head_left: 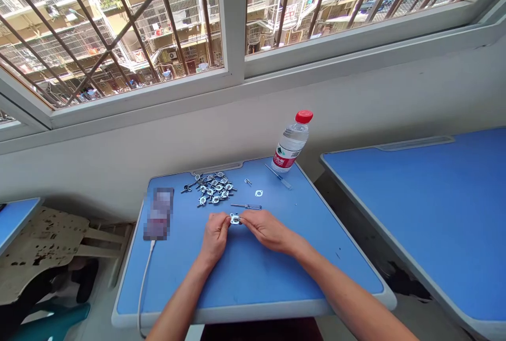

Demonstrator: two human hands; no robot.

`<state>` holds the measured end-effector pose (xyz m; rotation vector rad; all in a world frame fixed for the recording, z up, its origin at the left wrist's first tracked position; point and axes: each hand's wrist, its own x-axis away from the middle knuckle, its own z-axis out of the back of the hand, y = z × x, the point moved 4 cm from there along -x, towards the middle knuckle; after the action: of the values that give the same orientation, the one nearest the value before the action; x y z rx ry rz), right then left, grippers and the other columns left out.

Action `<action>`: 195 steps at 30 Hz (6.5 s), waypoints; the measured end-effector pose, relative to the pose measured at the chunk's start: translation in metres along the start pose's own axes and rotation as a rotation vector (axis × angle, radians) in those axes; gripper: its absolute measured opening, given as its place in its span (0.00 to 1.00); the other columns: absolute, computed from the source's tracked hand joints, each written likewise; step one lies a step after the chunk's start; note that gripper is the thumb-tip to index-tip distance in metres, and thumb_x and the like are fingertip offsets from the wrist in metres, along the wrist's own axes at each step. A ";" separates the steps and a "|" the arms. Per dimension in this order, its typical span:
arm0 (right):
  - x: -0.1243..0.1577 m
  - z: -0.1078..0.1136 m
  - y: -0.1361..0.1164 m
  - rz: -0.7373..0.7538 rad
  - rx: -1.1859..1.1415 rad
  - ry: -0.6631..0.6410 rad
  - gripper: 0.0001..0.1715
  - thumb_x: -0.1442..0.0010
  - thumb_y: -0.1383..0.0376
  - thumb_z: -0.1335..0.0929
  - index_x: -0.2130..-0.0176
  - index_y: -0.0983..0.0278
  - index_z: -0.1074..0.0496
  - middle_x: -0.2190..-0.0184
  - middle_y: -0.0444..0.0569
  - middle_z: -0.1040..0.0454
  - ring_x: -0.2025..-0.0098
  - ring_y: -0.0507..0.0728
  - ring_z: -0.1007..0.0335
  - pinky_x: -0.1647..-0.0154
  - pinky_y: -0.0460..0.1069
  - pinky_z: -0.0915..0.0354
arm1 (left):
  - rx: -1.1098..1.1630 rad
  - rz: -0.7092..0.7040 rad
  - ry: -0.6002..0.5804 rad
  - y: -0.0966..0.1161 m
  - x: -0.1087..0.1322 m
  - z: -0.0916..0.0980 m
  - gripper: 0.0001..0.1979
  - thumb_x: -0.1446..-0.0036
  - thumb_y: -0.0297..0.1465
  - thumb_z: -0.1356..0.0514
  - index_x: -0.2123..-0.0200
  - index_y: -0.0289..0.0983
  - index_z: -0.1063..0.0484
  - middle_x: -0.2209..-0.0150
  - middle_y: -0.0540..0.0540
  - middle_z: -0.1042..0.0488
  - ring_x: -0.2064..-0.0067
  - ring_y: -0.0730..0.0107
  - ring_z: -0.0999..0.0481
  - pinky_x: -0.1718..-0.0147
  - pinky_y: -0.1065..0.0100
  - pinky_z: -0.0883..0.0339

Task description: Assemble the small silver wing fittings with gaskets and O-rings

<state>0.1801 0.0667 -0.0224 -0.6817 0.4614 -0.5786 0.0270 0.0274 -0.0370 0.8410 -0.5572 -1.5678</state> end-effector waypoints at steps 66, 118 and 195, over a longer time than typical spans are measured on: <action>0.001 -0.044 0.003 0.091 0.182 0.088 0.32 0.40 0.74 0.42 0.36 0.71 0.41 0.59 0.60 0.21 0.63 0.62 0.22 0.65 0.54 0.27 | -0.412 -0.176 -0.014 0.005 0.003 0.005 0.05 0.43 0.30 0.44 0.71 0.39 0.35 0.71 0.47 0.32 0.67 0.63 0.31 0.68 0.65 0.36; -0.003 -0.013 -0.006 -0.086 0.158 0.037 0.05 0.43 0.68 0.31 0.63 0.64 0.31 0.70 0.47 0.26 0.69 0.56 0.31 0.69 0.48 0.38 | -0.503 -0.298 -0.140 -0.002 0.003 0.011 0.15 0.31 0.28 0.55 0.67 0.38 0.33 0.69 0.46 0.30 0.68 0.65 0.31 0.68 0.67 0.37; -0.006 -0.005 0.006 0.045 -0.113 0.067 0.17 0.29 0.62 0.42 0.63 0.61 0.28 0.71 0.46 0.26 0.71 0.54 0.30 0.68 0.47 0.34 | 0.361 0.098 -0.217 -0.012 -0.001 0.007 0.13 0.40 0.35 0.45 0.55 0.36 0.29 0.71 0.49 0.30 0.68 0.67 0.32 0.67 0.68 0.38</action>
<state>0.1751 0.0718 -0.0283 -0.7590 0.5736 -0.5367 0.0137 0.0296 -0.0415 0.9004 -1.0457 -1.4991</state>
